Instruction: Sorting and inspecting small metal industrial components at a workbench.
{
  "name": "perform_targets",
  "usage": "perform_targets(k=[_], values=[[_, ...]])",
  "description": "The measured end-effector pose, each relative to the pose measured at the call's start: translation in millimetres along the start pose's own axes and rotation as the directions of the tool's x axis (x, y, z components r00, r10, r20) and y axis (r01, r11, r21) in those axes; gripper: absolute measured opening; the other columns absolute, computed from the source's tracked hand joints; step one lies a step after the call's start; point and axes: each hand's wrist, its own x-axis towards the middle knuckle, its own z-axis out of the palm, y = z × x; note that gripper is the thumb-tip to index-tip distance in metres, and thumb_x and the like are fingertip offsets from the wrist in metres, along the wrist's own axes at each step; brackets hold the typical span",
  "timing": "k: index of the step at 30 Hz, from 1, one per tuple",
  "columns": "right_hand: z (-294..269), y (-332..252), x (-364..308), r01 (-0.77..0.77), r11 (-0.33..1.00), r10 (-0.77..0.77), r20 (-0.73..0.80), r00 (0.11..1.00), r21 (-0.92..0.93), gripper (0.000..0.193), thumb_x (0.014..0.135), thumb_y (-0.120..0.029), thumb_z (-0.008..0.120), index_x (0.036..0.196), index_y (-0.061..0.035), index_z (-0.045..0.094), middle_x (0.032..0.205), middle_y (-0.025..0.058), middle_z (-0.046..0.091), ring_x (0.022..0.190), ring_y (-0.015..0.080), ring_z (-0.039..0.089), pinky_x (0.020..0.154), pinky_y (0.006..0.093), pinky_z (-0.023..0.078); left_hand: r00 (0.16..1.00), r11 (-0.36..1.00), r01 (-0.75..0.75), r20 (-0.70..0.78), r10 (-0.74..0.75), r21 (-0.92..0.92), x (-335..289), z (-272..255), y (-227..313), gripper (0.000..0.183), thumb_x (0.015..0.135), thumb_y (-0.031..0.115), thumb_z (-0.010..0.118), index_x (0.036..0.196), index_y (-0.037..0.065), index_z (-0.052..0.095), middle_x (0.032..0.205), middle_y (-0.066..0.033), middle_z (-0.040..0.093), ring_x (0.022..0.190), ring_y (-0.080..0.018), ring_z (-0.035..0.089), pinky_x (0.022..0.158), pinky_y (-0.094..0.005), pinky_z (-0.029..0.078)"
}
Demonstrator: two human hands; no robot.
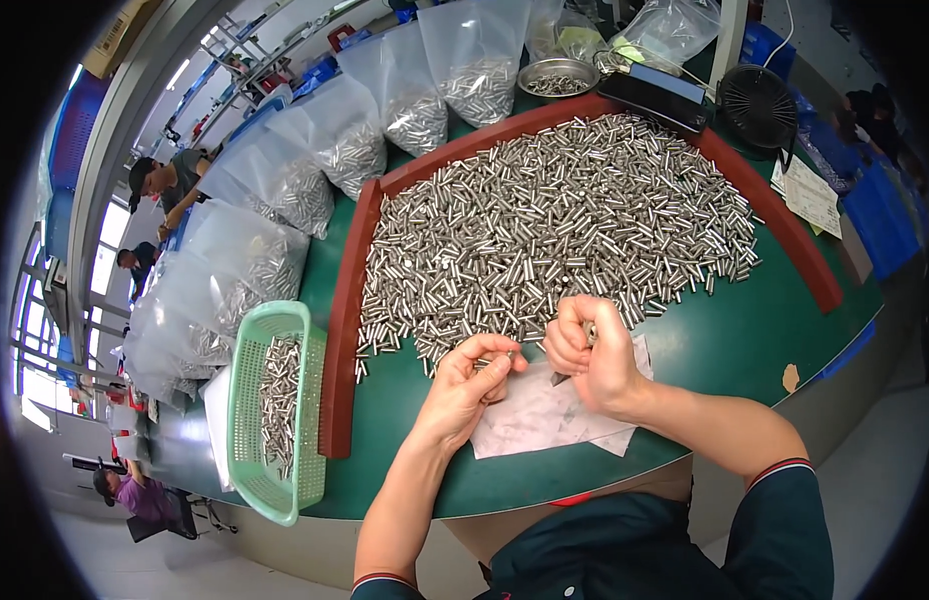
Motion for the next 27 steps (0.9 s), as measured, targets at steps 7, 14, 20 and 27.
perform_targets(k=[7,14,20,27], values=[[-2,1,1,0.025,1.000,-0.025,-0.007,1.000,-0.012,0.033,0.084,-0.024,0.031,0.054,-0.0107,0.029,0.041,-0.0027,0.024,0.037,0.0069,0.017,0.038,0.0235,0.015,0.984,0.714,-0.123,-0.009,0.178,0.689,-7,15,-2,0.011,0.084,0.008,0.051,0.088,-0.002,0.055,0.067,-0.0039,0.057,0.056,-0.0075,0.047,0.051,-0.0219,0.039],[-1,0,0,0.019,0.999,-0.019,0.017,1.000,-0.041,0.035,0.086,-0.026,0.031,0.054,-0.0109,0.030,0.042,-0.0032,0.025,0.038,0.0065,0.018,0.039,0.0225,0.016,0.941,0.146,-0.253,0.209,0.266,0.956,-11,29,-7,0.008,0.080,0.006,0.054,0.080,0.000,0.049,0.064,-0.0163,0.056,0.057,-0.0317,0.055,0.051,-0.0359,0.042],[-2,3,-4,0.072,0.997,-0.074,0.065,0.995,0.026,0.035,0.085,-0.025,0.030,0.053,-0.0107,0.030,0.043,-0.0035,0.025,0.039,0.0069,0.018,0.041,0.0231,0.018,0.969,0.187,-0.164,0.123,0.214,0.969,-14,28,-2,0.014,0.073,0.005,0.063,0.078,0.000,0.051,0.053,-0.0042,0.048,0.044,-0.0121,0.042,0.045,-0.0254,0.037],[-1,9,-7,0.080,0.995,-0.075,0.083,0.994,-0.054,0.033,0.084,-0.022,0.030,0.053,-0.0109,0.029,0.043,-0.0037,0.026,0.040,0.0061,0.019,0.041,0.0225,0.017,0.956,0.237,-0.173,0.106,0.272,0.956,-14,27,-7,0.010,0.073,0.003,0.062,0.071,-0.001,0.053,0.050,-0.0042,0.046,0.043,-0.0117,0.041,0.042,-0.0247,0.036]])
